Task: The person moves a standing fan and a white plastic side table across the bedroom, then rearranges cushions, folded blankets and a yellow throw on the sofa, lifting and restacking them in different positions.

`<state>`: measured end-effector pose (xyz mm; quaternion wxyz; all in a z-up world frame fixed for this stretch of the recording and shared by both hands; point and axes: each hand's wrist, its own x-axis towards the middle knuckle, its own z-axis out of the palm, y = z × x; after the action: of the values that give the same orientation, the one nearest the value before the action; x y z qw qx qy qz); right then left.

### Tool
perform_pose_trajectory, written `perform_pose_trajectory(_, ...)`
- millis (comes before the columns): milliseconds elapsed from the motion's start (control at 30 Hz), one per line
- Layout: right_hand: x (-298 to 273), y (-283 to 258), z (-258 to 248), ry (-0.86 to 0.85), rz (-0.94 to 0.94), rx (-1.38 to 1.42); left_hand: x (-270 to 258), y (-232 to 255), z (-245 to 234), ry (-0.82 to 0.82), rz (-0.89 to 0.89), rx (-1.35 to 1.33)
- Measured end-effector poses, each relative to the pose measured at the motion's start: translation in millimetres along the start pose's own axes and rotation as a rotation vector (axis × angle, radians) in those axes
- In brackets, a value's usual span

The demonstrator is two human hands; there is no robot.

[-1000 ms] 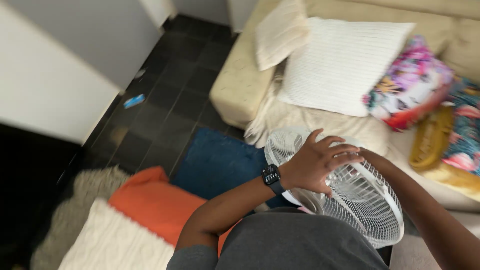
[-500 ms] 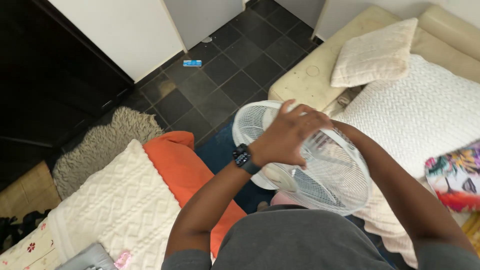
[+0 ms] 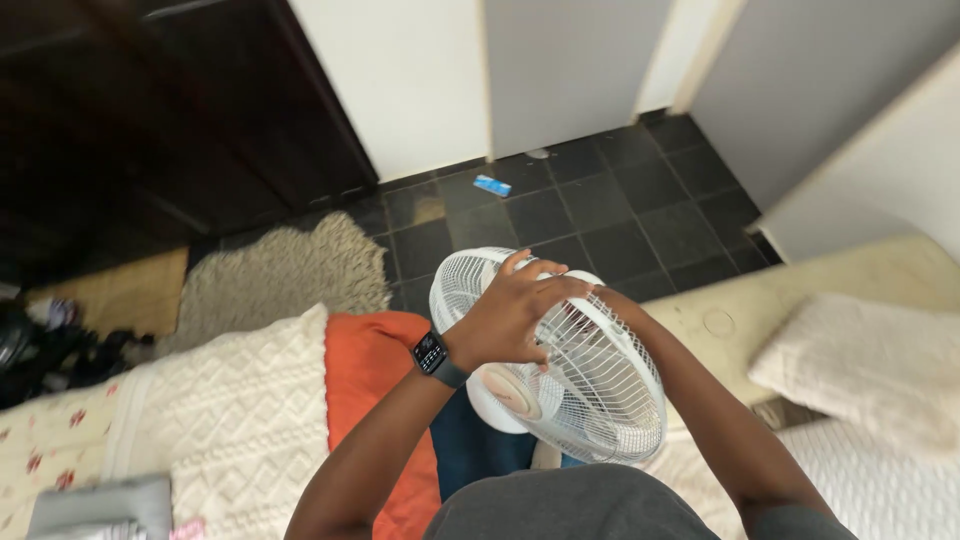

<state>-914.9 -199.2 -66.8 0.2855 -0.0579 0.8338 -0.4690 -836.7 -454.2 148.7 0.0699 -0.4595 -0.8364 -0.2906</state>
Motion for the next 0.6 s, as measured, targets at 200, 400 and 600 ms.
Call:
perform_pose_trajectory(200, 49, 1, -41, -0.035, 0.096, 0.035, 32, -52, 4, 0.056, -0.084, -0.027)
perform_pose_trajectory(400, 119, -13, -115, 0.038, 0.067, 0.012, 97, -129, 0, 0.049, -0.005, -0.04)
perform_pose_trajectory(600, 176, -5, -184, 0.194, 0.15, 0.104, 177, -226, -2, 0.002, 0.135, -0.131)
